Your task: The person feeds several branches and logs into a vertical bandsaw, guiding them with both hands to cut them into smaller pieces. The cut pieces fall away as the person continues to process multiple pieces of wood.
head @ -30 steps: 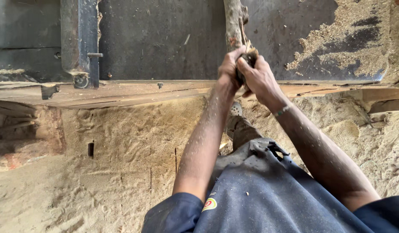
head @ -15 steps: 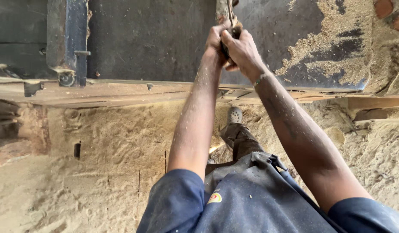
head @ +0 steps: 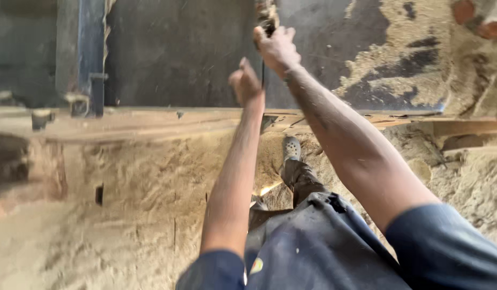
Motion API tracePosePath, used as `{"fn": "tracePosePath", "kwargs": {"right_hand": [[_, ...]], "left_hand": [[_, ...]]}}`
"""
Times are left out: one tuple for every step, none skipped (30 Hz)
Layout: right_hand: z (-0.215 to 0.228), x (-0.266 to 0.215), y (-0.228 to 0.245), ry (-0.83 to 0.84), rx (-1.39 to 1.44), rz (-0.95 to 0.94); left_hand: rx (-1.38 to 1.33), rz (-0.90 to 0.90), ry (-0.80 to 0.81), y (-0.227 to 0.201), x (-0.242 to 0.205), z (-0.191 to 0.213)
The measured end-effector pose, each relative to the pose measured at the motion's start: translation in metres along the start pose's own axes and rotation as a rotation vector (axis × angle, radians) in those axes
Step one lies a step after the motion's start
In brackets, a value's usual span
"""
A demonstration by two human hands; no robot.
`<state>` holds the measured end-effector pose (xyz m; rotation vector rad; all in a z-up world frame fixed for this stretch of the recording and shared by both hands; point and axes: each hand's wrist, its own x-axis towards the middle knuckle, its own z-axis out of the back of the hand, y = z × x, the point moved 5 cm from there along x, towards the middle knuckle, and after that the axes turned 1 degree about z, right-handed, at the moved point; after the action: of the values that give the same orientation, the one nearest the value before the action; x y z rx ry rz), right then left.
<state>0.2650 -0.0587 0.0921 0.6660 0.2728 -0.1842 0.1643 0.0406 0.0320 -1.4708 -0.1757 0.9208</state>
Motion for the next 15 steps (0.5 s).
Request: {"fn": "tracePosePath", "kwargs": {"right_hand": [[-0.007,0.01,-0.003,-0.011,-0.021,-0.034],[-0.01,0.018,-0.012,-0.07,-0.002,-0.054],[-0.015,0.025,-0.021,-0.129,0.016,-0.074],[-0.02,0.024,-0.034,-0.197,0.144,-0.017],[-0.022,0.017,-0.055,-0.268,0.267,0.045],[-0.022,0.006,-0.068,-0.308,0.187,0.247],[-0.021,-0.008,-0.078,-0.343,0.1,0.446],[-0.021,-0.018,-0.104,-0.303,0.164,0.344],[-0.016,-0.029,-0.132,-0.262,0.23,0.243],[-0.007,-0.041,-0.152,-0.258,0.311,0.266],[0.006,-0.049,-0.171,-0.255,0.391,0.289],[0.02,-0.054,-0.191,-0.208,0.41,0.269],[0.035,-0.059,-0.21,-0.161,0.43,0.25],[0.054,-0.058,-0.228,-0.183,0.377,0.211],[0.074,-0.055,-0.245,-0.203,0.324,0.171]], "left_hand": [[-0.203,-0.035,-0.047,0.01,-0.005,0.012],[-0.406,-0.055,-0.072,0.023,-0.014,0.019],[-0.456,-0.027,-0.028,0.033,-0.019,0.023],[-0.503,0.01,0.018,0.043,-0.026,0.032],[-0.547,0.05,0.063,0.051,-0.037,0.035],[-0.487,0.05,0.059,0.054,-0.049,0.04],[-0.427,0.047,0.055,0.053,-0.06,0.041],[-0.319,-0.004,0.059,0.049,-0.07,0.039],[-0.212,-0.057,0.063,0.044,-0.08,0.034],[-0.104,-0.11,0.059,0.039,-0.089,0.029],[-0.046,-0.126,0.101,0.035,-0.094,0.018],[0.013,-0.139,0.141,0.032,-0.098,0.006],[0.073,-0.153,0.181,0.032,-0.103,-0.006],[0.096,-0.24,0.19,0.028,-0.108,-0.016],[0.119,-0.327,0.2,0.024,-0.114,-0.028]]}}
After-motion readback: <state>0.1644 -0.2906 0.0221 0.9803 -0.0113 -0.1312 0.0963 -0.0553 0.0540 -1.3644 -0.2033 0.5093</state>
